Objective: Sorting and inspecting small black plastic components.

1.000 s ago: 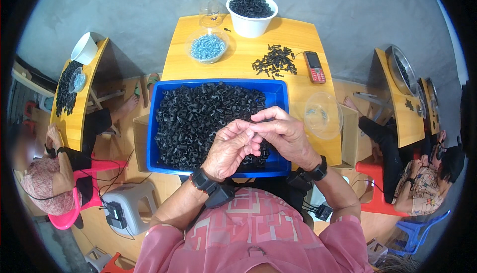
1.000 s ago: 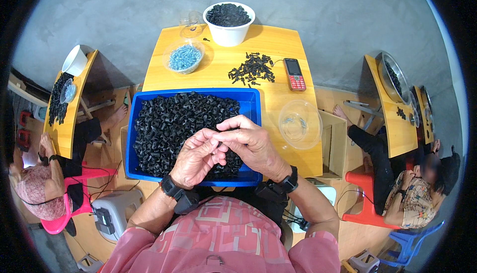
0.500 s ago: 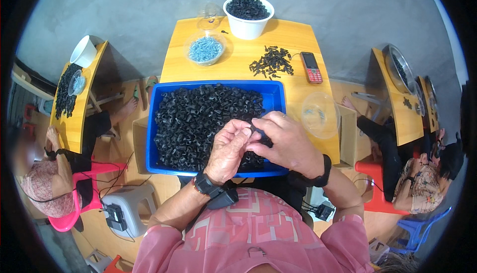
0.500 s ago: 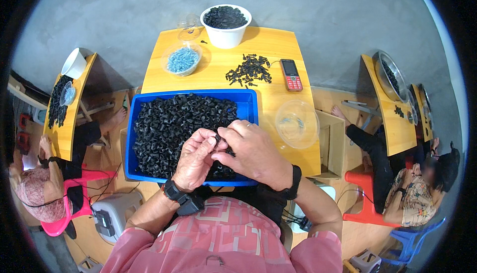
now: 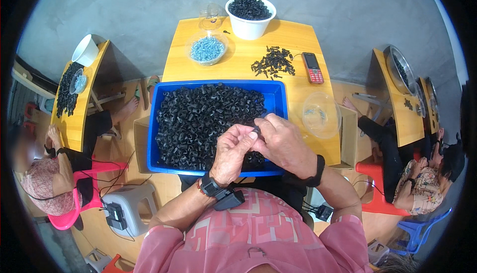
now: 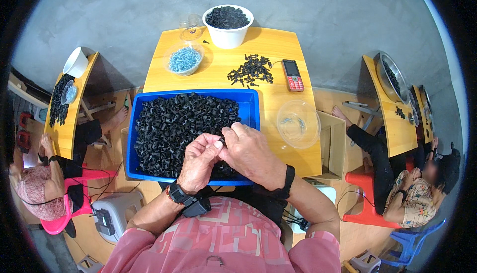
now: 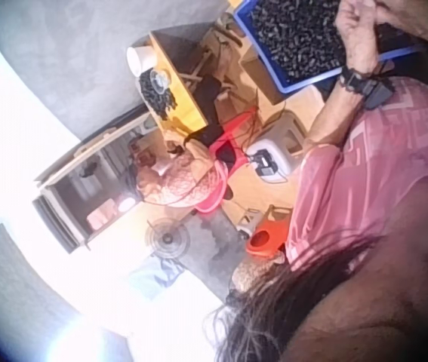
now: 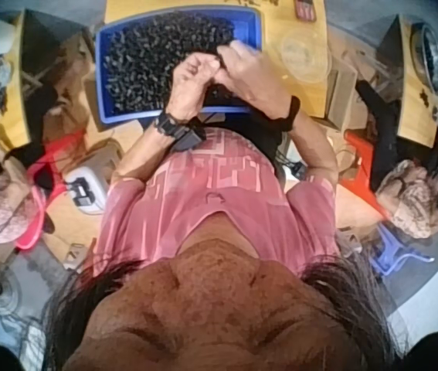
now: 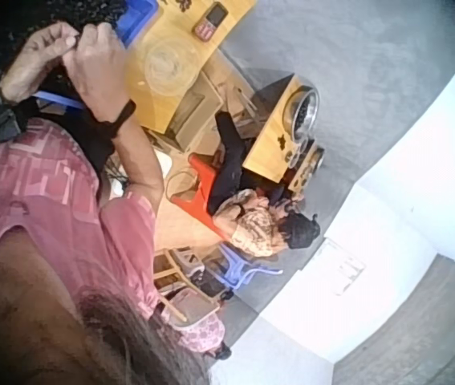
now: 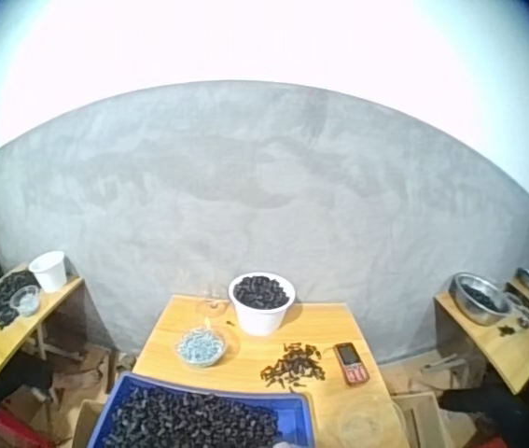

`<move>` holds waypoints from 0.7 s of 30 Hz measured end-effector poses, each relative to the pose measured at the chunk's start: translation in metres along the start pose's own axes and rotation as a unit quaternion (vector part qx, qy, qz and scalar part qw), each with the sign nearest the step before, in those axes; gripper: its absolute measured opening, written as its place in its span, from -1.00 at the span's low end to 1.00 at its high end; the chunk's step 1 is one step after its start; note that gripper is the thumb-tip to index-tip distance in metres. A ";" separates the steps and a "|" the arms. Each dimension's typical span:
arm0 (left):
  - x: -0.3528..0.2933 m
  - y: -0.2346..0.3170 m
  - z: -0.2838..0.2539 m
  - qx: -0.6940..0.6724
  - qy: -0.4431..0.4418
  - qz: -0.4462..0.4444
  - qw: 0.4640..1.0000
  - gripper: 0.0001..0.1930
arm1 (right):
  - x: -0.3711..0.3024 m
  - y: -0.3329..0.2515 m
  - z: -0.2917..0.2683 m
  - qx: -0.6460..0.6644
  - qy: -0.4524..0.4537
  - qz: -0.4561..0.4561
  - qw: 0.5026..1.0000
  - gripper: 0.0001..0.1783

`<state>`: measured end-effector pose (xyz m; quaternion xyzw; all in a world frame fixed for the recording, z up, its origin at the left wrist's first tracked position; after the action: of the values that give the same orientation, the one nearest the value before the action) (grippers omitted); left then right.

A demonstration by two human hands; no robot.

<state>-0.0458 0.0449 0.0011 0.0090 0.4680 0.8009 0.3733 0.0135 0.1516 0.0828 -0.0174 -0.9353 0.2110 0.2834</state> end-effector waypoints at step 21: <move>-0.006 0.012 0.002 0.066 0.035 0.109 0.991 -0.96 | -0.004 0.006 0.008 0.081 -0.033 0.025 0.996 -0.66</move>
<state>-0.0477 0.0397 0.0132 0.0566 0.5291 0.8040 0.2653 0.0121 0.1532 0.0718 -0.0106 -0.9232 0.2937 0.2476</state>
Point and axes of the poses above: each hand's wrist, its own x-axis towards the middle knuckle, its own z-axis out of the palm, y = z × x, the point moved 5 cm from there along x, towards the middle knuckle, and after that the axes turned 13 degrees about y, right-handed, at the moved point
